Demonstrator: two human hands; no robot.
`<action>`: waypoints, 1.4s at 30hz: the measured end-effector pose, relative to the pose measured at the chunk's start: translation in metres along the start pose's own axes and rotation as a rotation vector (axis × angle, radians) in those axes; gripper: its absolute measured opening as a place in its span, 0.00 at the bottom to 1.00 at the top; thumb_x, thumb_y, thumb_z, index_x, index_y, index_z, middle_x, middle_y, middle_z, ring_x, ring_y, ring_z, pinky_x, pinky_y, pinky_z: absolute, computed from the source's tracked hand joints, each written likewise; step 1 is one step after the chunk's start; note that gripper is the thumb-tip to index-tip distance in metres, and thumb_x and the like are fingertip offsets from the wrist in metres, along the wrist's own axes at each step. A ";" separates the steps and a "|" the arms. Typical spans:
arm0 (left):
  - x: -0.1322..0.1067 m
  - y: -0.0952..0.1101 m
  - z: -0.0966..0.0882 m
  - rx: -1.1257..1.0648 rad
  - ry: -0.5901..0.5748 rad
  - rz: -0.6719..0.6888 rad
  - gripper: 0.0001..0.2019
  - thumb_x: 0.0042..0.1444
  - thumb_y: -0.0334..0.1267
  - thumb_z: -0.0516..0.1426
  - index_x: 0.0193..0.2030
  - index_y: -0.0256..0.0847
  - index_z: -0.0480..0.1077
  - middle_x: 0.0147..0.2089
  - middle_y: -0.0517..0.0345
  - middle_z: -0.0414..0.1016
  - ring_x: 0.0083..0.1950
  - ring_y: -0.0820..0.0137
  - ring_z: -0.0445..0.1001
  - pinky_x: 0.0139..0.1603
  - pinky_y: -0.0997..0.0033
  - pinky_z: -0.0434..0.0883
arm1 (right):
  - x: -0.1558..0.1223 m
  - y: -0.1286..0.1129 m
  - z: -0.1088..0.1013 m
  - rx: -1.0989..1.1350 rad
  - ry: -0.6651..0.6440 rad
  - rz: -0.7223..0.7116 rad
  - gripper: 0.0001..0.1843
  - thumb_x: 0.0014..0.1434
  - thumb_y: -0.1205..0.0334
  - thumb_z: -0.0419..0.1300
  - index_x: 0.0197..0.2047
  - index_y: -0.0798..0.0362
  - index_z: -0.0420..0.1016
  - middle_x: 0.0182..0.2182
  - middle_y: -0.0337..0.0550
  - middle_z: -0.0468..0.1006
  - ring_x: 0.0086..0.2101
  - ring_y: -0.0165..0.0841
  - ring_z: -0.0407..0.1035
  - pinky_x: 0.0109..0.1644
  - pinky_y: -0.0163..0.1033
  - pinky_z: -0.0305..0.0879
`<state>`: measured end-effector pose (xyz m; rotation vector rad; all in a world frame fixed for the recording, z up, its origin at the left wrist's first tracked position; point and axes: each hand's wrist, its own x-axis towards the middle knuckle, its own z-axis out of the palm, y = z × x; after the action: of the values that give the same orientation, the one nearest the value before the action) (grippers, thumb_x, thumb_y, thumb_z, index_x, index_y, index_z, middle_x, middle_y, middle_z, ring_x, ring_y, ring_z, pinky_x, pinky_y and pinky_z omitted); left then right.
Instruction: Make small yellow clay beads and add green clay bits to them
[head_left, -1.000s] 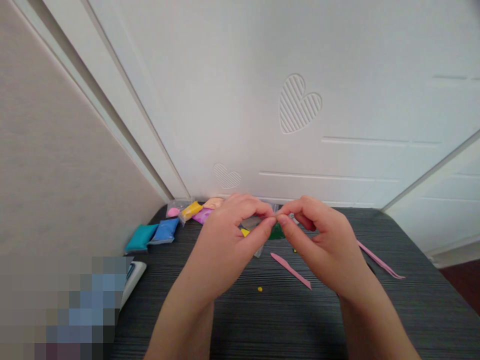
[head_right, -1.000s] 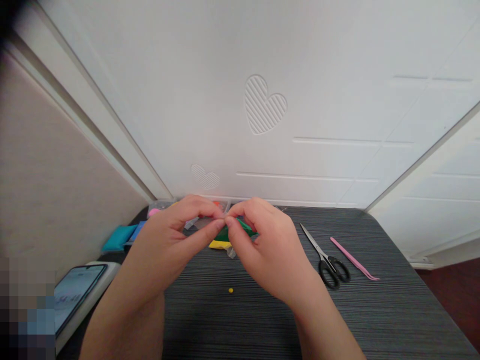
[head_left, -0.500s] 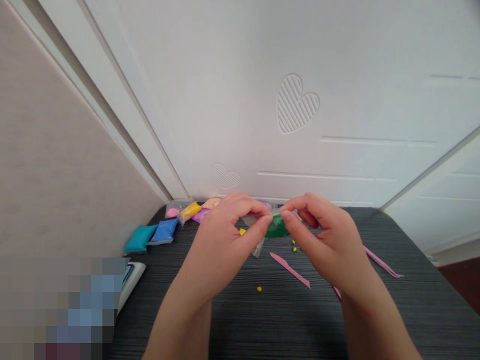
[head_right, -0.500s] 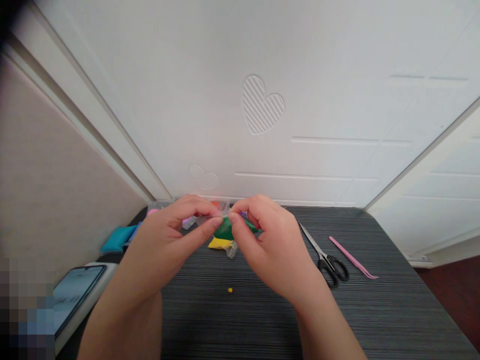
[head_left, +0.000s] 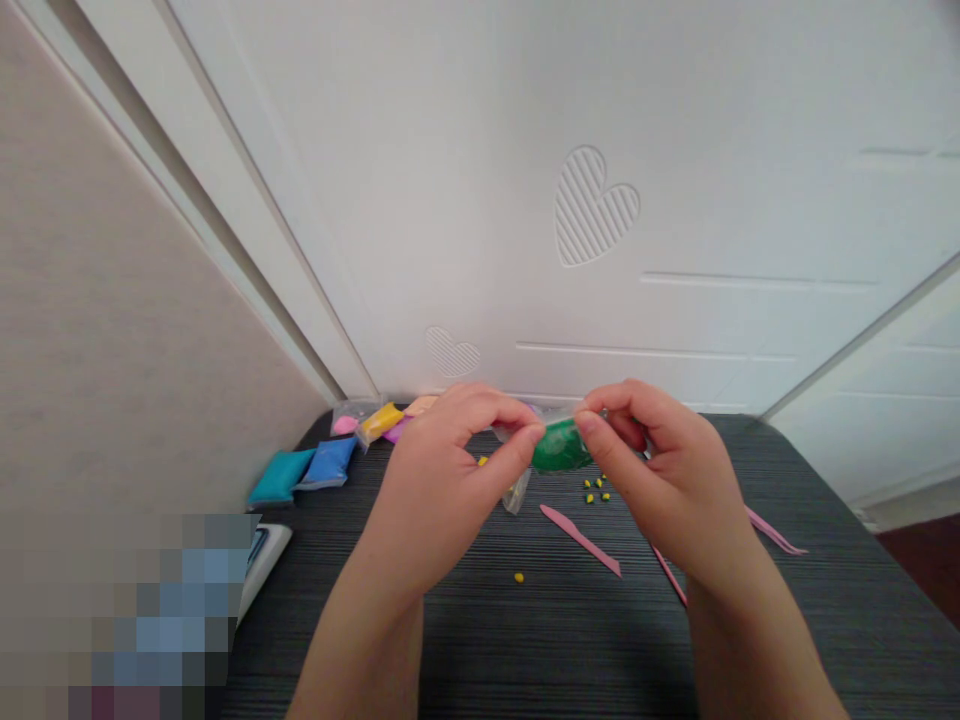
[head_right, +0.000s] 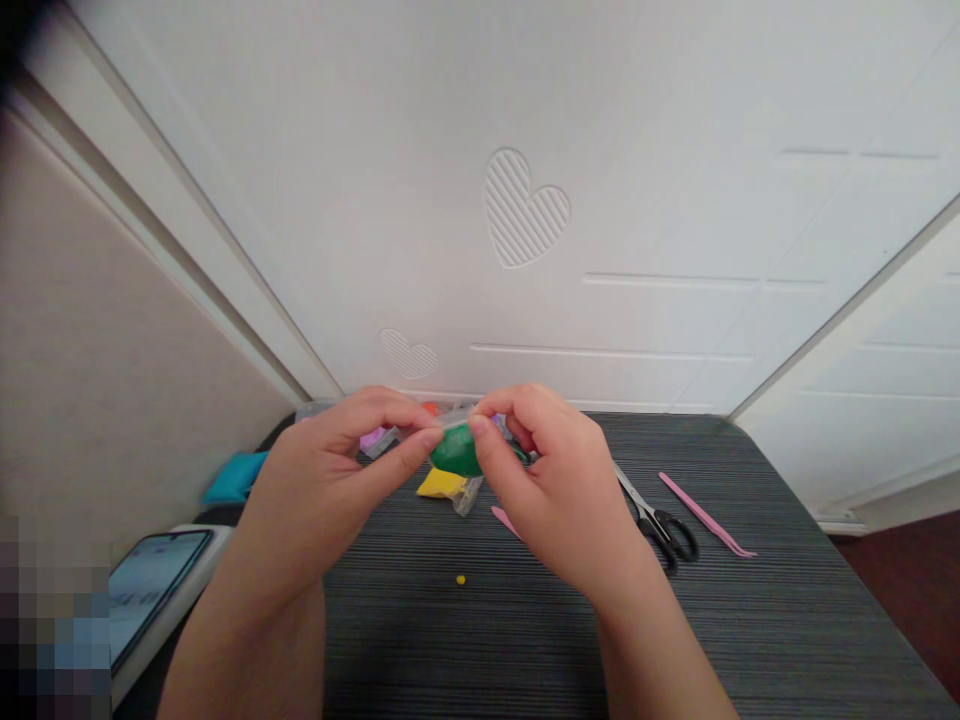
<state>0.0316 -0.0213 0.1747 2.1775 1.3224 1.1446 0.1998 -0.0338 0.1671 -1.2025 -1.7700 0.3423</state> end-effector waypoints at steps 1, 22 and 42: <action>0.000 0.000 0.000 -0.004 -0.002 -0.006 0.07 0.54 0.42 0.54 0.33 0.44 0.71 0.37 0.61 0.75 0.40 0.70 0.70 0.44 0.69 0.64 | 0.000 0.000 0.000 0.003 0.008 0.001 0.03 0.57 0.64 0.54 0.33 0.50 0.69 0.21 0.33 0.59 0.24 0.25 0.55 0.28 0.33 0.51; 0.000 -0.001 -0.003 -0.131 0.036 -0.095 0.07 0.53 0.42 0.56 0.35 0.43 0.71 0.35 0.60 0.74 0.36 0.71 0.70 0.40 0.72 0.66 | -0.001 0.004 -0.005 0.203 0.114 0.109 0.04 0.58 0.60 0.54 0.35 0.49 0.68 0.24 0.34 0.64 0.24 0.25 0.57 0.27 0.33 0.53; -0.008 0.000 -0.006 -0.200 0.187 0.200 0.06 0.49 0.26 0.56 0.31 0.42 0.69 0.33 0.60 0.71 0.38 0.70 0.69 0.40 0.69 0.67 | -0.005 0.002 -0.006 0.291 -0.021 0.065 0.01 0.55 0.60 0.58 0.34 0.45 0.71 0.22 0.33 0.56 0.24 0.25 0.53 0.28 0.34 0.49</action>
<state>0.0249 -0.0287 0.1754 2.1334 1.0244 1.5194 0.2062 -0.0386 0.1658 -1.0515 -1.6349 0.6298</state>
